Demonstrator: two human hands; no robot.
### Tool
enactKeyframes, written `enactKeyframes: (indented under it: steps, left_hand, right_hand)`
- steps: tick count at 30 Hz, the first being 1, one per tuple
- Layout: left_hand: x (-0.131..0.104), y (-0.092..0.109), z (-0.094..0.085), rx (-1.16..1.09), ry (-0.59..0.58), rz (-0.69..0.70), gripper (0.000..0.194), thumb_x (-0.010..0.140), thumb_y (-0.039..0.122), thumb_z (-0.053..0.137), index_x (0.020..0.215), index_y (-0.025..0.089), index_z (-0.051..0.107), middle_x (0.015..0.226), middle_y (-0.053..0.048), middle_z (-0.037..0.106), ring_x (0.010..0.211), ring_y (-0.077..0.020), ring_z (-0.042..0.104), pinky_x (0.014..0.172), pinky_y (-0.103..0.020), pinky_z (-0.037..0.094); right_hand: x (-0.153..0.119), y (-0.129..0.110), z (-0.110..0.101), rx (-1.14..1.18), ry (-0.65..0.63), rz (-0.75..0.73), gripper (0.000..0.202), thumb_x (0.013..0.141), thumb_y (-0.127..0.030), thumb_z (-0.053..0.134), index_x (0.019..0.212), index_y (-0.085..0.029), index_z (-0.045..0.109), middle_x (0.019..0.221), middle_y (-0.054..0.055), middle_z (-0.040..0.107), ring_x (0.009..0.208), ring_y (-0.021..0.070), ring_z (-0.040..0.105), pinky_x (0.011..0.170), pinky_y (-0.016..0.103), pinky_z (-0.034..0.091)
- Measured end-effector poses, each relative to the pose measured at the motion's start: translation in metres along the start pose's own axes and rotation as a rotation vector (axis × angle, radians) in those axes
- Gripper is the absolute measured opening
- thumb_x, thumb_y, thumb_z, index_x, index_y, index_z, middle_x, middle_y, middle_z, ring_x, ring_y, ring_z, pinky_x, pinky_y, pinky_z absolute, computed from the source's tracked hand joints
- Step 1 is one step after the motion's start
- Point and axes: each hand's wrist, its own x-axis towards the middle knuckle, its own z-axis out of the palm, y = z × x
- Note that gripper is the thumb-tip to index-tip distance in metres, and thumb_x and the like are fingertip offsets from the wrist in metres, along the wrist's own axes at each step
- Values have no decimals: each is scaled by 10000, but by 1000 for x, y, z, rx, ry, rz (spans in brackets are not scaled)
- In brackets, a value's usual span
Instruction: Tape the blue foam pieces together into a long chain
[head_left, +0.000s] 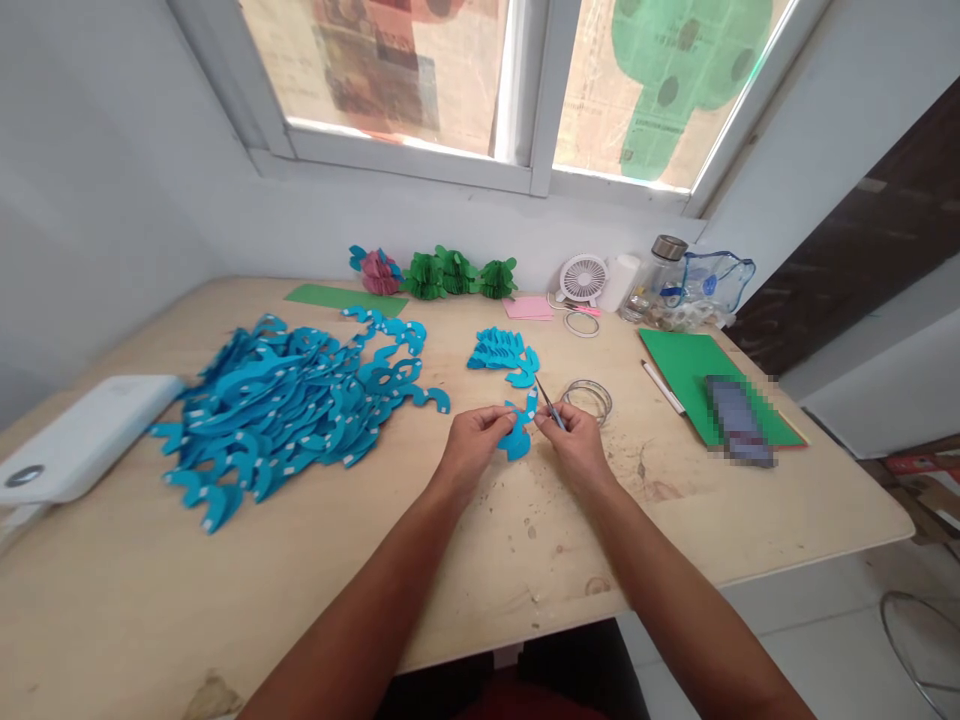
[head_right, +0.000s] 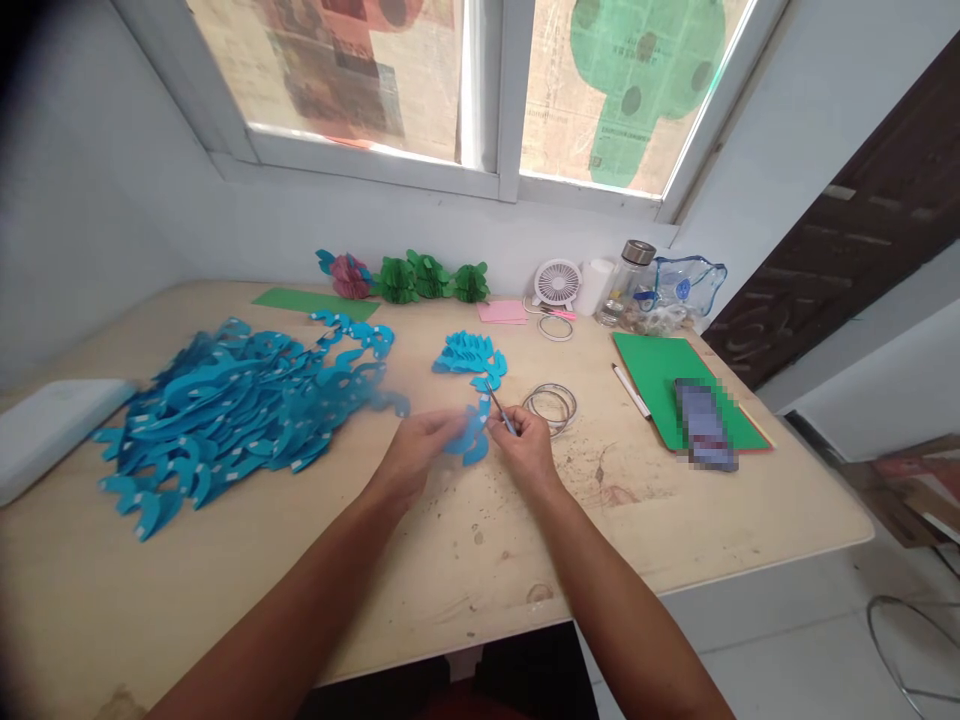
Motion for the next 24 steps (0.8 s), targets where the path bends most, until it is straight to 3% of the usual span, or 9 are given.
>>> enactKeyframes:
  steps: [9,15,24]
  left_hand:
    - [-3,4,3,62,-34,15,173,646,297,618,656,134,675,601,-6,622,572,-112,518,570,-226,411]
    - [-1,-1,4,101,18,20,153,648,272,581,586,138,619,522,27,530,510,-88,446,509,-204,350]
    - [-2,-2,5,91,27,34,149,636,264,577,574,136,620,509,31,527,492,-83,439,493,-197,339]
  right_hand:
    - [-1,-4,-1,-99,-8,-50,193,671,-355,578,636,-167,553,506,-57,393,480,84,314,469,222,251]
    - [-4,-3,0,-175,56,-130,198,703,-361,570,705,-163,583,550,-40,455,500,96,366,479,223,289]
    - [-10,0,2,-325,6,-274,188,753,-328,548,762,-157,627,582,-26,528,518,102,436,502,212,324]
